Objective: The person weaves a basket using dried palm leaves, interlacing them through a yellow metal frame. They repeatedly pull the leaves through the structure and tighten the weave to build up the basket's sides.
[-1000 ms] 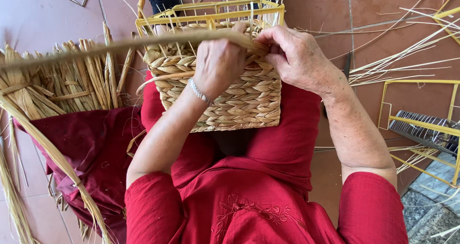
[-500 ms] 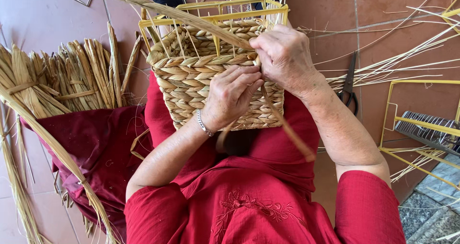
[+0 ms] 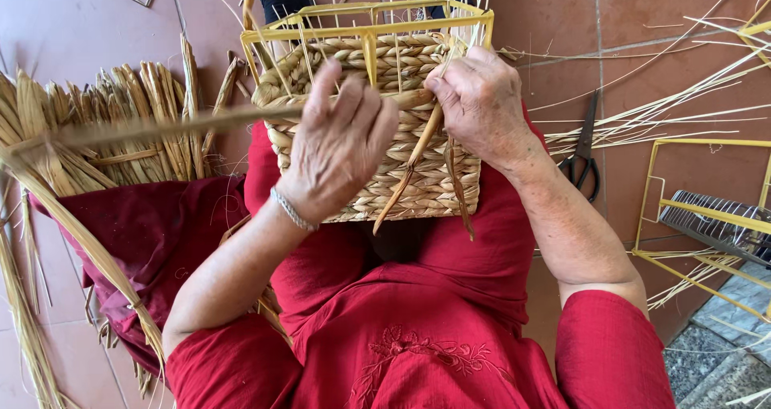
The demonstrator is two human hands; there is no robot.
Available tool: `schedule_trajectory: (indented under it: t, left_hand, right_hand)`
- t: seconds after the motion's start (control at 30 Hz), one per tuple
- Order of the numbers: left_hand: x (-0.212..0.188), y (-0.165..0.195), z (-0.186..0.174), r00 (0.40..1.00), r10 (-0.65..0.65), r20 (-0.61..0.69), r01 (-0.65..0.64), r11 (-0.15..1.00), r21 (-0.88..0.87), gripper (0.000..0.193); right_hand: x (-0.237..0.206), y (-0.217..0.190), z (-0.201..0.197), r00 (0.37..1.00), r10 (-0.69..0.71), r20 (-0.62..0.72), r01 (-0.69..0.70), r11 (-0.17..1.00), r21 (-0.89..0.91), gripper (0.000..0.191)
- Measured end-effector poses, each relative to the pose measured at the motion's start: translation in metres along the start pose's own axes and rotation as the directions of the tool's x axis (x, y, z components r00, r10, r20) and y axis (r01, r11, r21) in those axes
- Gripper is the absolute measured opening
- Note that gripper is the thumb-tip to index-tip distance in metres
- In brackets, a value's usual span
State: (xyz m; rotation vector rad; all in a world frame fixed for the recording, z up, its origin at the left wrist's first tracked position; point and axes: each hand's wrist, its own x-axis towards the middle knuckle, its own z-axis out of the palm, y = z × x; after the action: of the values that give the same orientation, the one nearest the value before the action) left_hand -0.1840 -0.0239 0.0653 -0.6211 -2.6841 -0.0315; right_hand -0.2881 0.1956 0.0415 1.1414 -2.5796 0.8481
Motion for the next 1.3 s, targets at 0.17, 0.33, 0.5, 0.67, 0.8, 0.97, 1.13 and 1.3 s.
schedule_trajectory:
  t: [0.17,0.33,0.5,0.67,0.8,0.97,1.13,1.3]
  left_hand:
    - [-0.023,0.007,0.003,0.970,-0.161,0.180,0.199,0.955,-0.218,0.035]
    - [-0.015,0.020,0.011,0.929,-0.279,-0.244,0.275,0.960,-0.052,0.040]
    - [0.006,0.063,0.038,0.943,-0.333,0.021,0.324,0.898,-0.296,0.063]
    - [0.007,0.064,0.060,0.920,-0.340,0.197,0.388,0.865,-0.319,0.027]
    - [-0.012,0.022,0.033,0.895,-0.314,0.316,0.422,0.826,-0.374,0.017]
    - [0.003,-0.007,0.011,0.944,-0.289,-0.160,0.271,0.955,-0.123,0.031]
    - [0.011,0.012,0.018,0.854,-0.110,-0.508,0.127,0.992,-0.002,0.024]
    - [0.020,0.019,0.041,0.955,-0.289,-0.072,0.280,0.953,-0.113,0.024]
  right_hand:
    - [0.003,-0.002,0.001,0.998,-0.005,-0.055,0.009,0.997,0.073,0.006]
    - [0.008,-0.008,0.008,0.966,-0.083,-0.243,0.098,0.994,0.051,0.045]
    - [0.015,-0.007,0.023,0.939,-0.258,-0.229,0.214,0.956,-0.201,0.030]
    - [0.013,0.003,0.005,0.981,-0.195,-0.013,0.196,0.978,0.066,0.015]
    - [0.017,0.004,-0.024,0.962,-0.206,0.178,0.160,0.957,0.243,0.027]
    - [0.021,-0.009,-0.024,0.964,-0.202,0.173,0.160,0.961,0.226,0.029]
    - [0.021,-0.008,-0.015,0.987,-0.036,0.156,-0.003,0.970,0.245,0.017]
    - [0.018,-0.007,-0.016,0.982,0.018,0.187,-0.067,0.962,0.263,0.020]
